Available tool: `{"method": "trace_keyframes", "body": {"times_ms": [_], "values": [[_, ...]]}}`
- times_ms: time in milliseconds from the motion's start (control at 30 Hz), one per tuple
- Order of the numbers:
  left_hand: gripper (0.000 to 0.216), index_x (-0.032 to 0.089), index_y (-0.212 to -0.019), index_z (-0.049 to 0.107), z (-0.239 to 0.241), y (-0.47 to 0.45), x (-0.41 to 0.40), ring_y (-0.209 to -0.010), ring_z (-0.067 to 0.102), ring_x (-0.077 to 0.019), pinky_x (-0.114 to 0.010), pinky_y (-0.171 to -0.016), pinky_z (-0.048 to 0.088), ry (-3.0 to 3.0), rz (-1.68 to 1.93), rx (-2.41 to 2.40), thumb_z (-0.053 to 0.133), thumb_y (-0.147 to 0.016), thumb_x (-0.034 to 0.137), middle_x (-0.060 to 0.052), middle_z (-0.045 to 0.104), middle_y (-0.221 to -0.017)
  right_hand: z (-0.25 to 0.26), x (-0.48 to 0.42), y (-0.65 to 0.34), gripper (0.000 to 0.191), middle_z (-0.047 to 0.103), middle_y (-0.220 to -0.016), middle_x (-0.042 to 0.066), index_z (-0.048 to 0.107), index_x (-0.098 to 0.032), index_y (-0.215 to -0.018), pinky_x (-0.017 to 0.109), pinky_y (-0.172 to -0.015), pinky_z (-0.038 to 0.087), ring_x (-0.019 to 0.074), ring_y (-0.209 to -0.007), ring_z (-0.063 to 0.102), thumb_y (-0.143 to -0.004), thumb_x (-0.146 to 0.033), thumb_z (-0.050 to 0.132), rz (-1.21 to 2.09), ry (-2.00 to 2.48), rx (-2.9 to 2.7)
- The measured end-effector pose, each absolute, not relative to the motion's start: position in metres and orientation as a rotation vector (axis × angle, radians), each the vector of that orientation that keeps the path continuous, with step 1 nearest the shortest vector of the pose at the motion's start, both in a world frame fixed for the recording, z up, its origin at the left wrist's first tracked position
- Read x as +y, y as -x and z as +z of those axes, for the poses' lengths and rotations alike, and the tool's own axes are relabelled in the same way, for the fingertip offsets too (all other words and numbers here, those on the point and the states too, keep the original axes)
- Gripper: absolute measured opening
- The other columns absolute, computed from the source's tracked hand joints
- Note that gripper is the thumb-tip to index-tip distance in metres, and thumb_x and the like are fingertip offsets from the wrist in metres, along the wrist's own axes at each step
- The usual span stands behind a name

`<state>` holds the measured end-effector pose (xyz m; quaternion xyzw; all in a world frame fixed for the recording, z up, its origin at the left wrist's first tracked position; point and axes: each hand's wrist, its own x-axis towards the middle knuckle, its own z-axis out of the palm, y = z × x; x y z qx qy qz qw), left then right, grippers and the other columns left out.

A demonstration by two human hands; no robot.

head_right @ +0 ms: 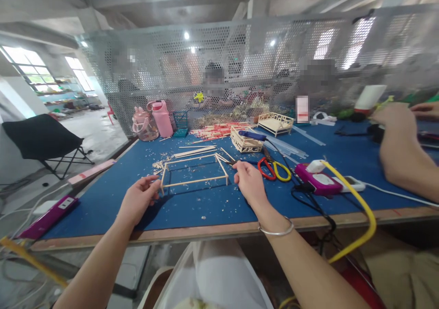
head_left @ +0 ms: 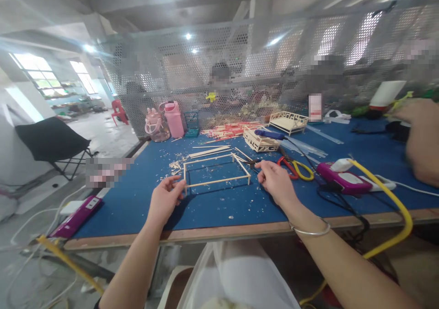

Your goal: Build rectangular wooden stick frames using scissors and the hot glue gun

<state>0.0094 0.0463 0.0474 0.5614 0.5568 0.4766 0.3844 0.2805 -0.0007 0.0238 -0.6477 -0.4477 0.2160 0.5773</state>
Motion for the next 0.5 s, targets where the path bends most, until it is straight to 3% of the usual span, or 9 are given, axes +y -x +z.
{"method": "trace_keyframes", "body": {"times_ms": [100, 200, 367, 500], "values": [[0.056, 0.015, -0.089, 0.063, 0.06, -0.002, 0.061, -0.045, 0.042, -0.0086, -0.023, -0.043, 0.031, -1.475, 1.31, 1.516, 0.058, -0.061, 0.064, -0.003, 0.067, -0.074, 0.045, 0.01, -0.291, 0.03, 0.057, -0.058, -0.002, 0.064, -0.017, -0.082, 0.023, -0.05, 0.038, 0.0118, -0.052, 0.052, -0.086, -0.04, 0.045, 0.437, 1.547, -1.107], [0.04, 0.017, -0.084, 0.066, 0.08, 0.0, 0.09, -0.053, 0.047, -0.0116, -0.023, -0.048, 0.032, -1.551, 1.345, 1.608, 0.06, -0.067, 0.052, -0.003, 0.068, -0.077, 0.07, 0.038, -0.296, 0.014, 0.063, -0.068, 0.0, 0.066, -0.015, -0.079, 0.025, -0.063, 0.045, 0.0145, -0.069, 0.059, -0.082, -0.028, 0.06, 0.491, 1.647, -1.196], [0.027, 0.016, -0.063, 0.066, 0.088, -0.017, 0.135, -0.047, 0.045, -0.0141, -0.025, -0.046, 0.029, -1.608, 1.181, 1.674, 0.06, -0.069, 0.042, 0.001, 0.054, -0.048, 0.077, 0.088, -0.287, 0.032, 0.061, -0.116, 0.008, 0.058, -0.016, -0.116, 0.041, -0.08, 0.053, 0.0199, -0.096, 0.062, -0.091, -0.035, 0.057, 0.72, 1.818, -1.233], [0.031, 0.015, -0.07, 0.069, 0.07, -0.026, 0.144, -0.038, 0.039, -0.0112, -0.024, -0.04, 0.026, -1.566, 1.024, 1.611, 0.059, -0.072, 0.045, 0.003, 0.046, -0.042, 0.063, 0.097, -0.282, 0.034, 0.059, -0.121, 0.008, 0.057, -0.018, -0.119, 0.042, -0.084, 0.052, 0.0218, -0.101, 0.06, -0.09, -0.035, 0.057, 0.804, 1.88, -1.238]]}}
